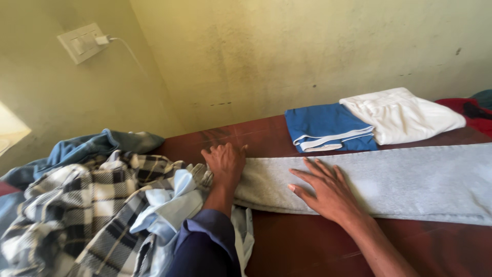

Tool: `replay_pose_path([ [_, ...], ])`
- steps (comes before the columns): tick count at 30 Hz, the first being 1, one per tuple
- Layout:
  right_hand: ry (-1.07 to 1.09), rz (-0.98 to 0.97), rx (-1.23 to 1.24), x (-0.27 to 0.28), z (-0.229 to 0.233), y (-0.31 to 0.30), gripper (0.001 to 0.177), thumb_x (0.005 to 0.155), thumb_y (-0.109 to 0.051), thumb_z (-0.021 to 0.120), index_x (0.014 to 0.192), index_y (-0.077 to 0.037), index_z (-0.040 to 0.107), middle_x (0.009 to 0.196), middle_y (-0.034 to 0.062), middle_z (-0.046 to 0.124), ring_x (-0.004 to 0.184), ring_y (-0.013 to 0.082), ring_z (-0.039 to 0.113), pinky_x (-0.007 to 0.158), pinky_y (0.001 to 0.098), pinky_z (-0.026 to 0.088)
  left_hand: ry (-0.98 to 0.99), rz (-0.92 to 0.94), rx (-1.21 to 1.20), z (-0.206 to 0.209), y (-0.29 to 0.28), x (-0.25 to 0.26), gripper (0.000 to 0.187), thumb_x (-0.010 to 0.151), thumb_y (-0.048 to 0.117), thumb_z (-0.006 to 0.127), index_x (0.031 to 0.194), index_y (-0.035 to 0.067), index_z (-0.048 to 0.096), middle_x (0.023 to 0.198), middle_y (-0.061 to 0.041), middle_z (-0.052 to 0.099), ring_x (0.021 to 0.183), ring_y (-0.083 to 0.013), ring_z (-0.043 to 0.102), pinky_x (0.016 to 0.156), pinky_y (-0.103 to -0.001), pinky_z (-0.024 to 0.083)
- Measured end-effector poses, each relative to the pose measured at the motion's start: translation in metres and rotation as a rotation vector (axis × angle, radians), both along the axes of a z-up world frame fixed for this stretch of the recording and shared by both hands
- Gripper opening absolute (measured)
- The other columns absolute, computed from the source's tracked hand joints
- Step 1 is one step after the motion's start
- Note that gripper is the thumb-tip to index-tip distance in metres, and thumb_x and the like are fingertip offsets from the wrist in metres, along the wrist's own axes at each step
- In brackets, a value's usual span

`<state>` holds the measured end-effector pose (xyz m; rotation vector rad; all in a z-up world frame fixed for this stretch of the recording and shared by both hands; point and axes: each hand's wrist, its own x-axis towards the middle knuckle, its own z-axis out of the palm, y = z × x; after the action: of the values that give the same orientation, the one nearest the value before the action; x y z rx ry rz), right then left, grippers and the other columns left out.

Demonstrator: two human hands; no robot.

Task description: The person picks up a pair of light blue jeans from a pile of laundry on a table, spreads them out, and folds them into a rectangular shape before setting them down.

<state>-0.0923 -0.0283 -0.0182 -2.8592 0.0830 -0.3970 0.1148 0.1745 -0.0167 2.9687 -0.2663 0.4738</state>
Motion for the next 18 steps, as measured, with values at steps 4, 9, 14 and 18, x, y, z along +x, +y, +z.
replay_pose_path([
  [4,0.037,0.022,-0.056,0.001,0.0,0.01,0.069,0.091,-0.07,0.045,0.153,-0.041,0.05,0.165,0.0054,0.027,0.153,0.0273,0.022,0.12,0.0585,0.017,-0.183,0.072,-0.065,0.016,0.016,-0.008,0.077,0.075,0.077,0.064,0.112,0.01,0.076,0.129,-0.017,0.067,0.125,-0.0369,0.057,0.094,-0.058,0.035],
  [9,0.111,0.039,-0.053,0.005,-0.006,0.016,0.074,0.09,-0.074,0.038,0.157,-0.045,0.04,0.168,0.003,0.018,0.155,0.025,0.014,0.12,0.0589,0.012,0.379,0.002,-0.191,0.021,0.04,0.02,0.095,0.063,0.064,0.089,0.136,0.009,0.064,0.141,-0.015,0.063,0.136,-0.0357,0.053,0.112,-0.047,0.041],
  [14,0.162,-0.014,-0.076,0.011,-0.008,0.021,0.076,0.088,-0.077,0.037,0.158,-0.049,0.035,0.168,0.0004,0.015,0.156,0.0224,0.01,0.122,0.0572,0.009,0.624,-0.275,-0.422,0.011,0.067,0.071,0.087,0.061,0.059,0.085,0.127,0.004,0.072,0.13,-0.018,0.07,0.115,-0.0332,0.071,0.094,-0.045,0.058],
  [18,0.074,-0.048,-0.048,0.013,-0.011,0.031,0.068,0.091,-0.07,0.044,0.153,-0.043,0.043,0.166,0.0023,0.023,0.153,0.0246,0.02,0.122,0.0571,0.015,0.727,-0.058,-0.333,-0.001,0.076,0.089,0.085,0.065,0.061,0.086,0.121,-0.001,0.073,0.122,-0.018,0.075,0.109,-0.034,0.075,0.087,-0.043,0.061],
])
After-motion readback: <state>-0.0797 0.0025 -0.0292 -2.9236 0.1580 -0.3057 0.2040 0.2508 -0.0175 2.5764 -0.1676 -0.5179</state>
